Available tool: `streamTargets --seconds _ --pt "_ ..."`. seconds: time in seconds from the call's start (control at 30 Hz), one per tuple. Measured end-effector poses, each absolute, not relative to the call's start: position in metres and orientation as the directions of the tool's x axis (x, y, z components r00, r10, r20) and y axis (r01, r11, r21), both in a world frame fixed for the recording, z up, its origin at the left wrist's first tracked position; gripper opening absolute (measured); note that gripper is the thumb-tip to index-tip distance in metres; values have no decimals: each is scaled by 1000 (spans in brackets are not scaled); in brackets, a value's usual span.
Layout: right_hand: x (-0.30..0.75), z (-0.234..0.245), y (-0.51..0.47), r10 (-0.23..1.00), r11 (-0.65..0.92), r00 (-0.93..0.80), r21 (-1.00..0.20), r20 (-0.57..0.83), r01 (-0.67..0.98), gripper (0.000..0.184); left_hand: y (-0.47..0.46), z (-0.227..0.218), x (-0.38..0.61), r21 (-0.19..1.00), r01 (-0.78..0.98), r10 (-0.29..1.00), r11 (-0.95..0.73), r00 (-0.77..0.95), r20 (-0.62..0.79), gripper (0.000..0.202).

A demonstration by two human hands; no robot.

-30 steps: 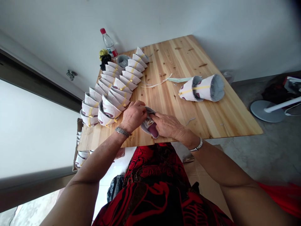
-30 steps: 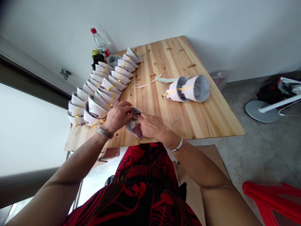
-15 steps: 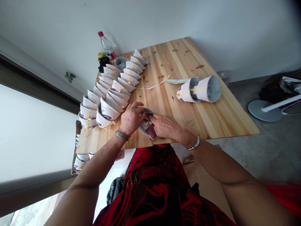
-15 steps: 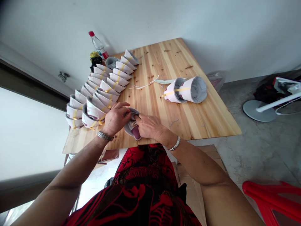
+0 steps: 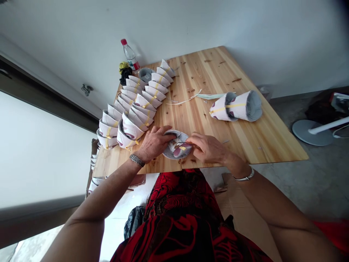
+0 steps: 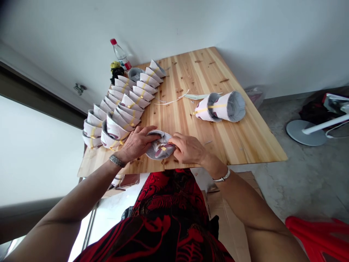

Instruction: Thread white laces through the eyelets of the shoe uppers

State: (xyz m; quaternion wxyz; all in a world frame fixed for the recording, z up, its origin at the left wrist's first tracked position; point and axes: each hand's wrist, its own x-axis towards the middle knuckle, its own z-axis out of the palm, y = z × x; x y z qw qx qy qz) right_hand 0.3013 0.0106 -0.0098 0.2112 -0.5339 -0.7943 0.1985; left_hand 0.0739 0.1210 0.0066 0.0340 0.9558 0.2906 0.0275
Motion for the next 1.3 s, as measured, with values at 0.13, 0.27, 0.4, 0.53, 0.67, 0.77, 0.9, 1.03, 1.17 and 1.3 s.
streamTargets --seconds 0.13,0.27,0.4,0.53,0.67,0.77,0.9,1.03,1.17,1.3 --pt "309 -11 9 887 453 -431 -497 167 740 36 121 6 70 54 522 524 -851 852 24 41" --pt "310 -16 26 865 465 -484 -576 134 672 22 126 14 62 265 414 453 -871 885 107 35" --pt "314 -10 36 947 267 -291 -845 139 464 24 120 23 42 631 257 502 -732 830 243 44" --pt "303 4 34 990 4 -138 -997 14 -75 39 101 18 39 892 65 622 -447 739 258 52" --pt "275 10 29 976 -218 -62 -901 -210 -376 49 80 5 54 969 -126 792 -215 558 248 51" --pt "259 11 25 963 -233 23 -869 -270 -437 52 72 0 60 956 -162 833 -244 469 292 59" --pt "257 17 17 968 -201 54 -888 -245 -413 49 66 -2 57 968 -90 830 -235 500 248 58" --pt "267 30 9 995 -100 -39 -977 -94 -187 42 63 -1 56 985 -171 915 -37 390 101 40" --pt "262 32 5 988 -112 -128 -977 -89 -181 65 59 14 59 965 -254 955 69 295 10 42" --pt "246 23 1 976 -135 -204 -937 -70 -324 56 51 28 60 898 -365 916 246 389 -92 44"
